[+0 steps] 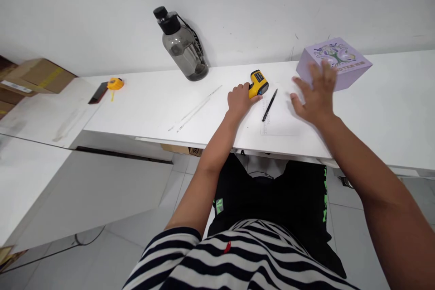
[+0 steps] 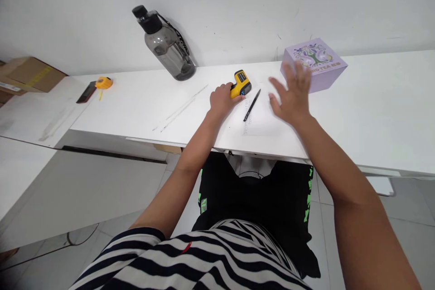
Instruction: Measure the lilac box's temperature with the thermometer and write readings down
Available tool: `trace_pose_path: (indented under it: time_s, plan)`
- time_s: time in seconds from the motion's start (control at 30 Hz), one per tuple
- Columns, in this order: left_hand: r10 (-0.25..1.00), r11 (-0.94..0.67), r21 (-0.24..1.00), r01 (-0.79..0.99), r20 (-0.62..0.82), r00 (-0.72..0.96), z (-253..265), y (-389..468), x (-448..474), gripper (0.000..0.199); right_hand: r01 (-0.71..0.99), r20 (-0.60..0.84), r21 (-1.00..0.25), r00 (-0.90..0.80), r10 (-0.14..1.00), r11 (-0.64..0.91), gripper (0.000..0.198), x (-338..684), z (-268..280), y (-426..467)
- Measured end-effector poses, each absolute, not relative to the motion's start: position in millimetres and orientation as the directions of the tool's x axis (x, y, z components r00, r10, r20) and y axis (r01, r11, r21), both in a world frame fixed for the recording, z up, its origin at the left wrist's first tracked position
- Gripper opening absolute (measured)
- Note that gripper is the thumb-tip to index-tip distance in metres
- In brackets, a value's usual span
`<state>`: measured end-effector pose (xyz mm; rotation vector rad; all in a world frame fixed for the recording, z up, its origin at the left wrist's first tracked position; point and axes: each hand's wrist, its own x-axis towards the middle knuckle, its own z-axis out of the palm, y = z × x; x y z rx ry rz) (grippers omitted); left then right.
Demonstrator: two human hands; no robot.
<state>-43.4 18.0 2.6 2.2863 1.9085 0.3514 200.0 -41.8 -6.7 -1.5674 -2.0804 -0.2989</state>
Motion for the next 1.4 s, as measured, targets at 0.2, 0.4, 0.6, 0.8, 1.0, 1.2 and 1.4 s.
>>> trace_pose_path:
  time_s: [0.2, 0.4, 0.6, 0.8, 1.0, 1.2, 1.4]
  plan:
    - [0.980, -0.192, 0.260, 0.946, 0.099, 0.172, 3, 18, -43, 0.052, 0.868, 0.309, -0.114, -0.431, 0.848, 0.483, 0.057, 164, -10, -44]
    - [0.980, -0.195, 0.256, 0.947, 0.095, 0.176, 2, 19, -42, 0.052, 0.879, 0.316, -0.145, -0.393, 0.864, 0.453, 0.047, 195, -15, -32]
    - [0.981, -0.192, 0.267, 0.945, 0.092, 0.173, 0, 20, -42, 0.053, 0.916, 0.330, -0.175, -0.292, 0.898, 0.362, 0.041, 212, -22, -22]
    - [0.984, -0.170, 0.247, 0.954, 0.084, 0.154, 1, 19, -42, 0.054, 0.904, 0.312, -0.112, -0.363, 0.878, 0.413, 0.033, 191, -22, -35]
    - [0.985, -0.168, 0.270, 0.948, 0.073, 0.154, 3, 18, -41, 0.054, 0.888, 0.309, -0.085, -0.408, 0.859, 0.452, 0.034, 189, -19, -41]
    - [0.990, -0.141, 0.287, 0.947, 0.070, 0.126, 1, 20, -40, 0.053, 0.949, 0.235, -0.147, -0.242, 0.941, 0.280, 0.041, 191, -12, -41]
    - [0.988, -0.146, 0.287, 0.947, 0.090, 0.125, -3, 23, -40, 0.057, 0.939, 0.244, -0.255, -0.168, 0.955, 0.230, 0.029, 186, 5, -52]
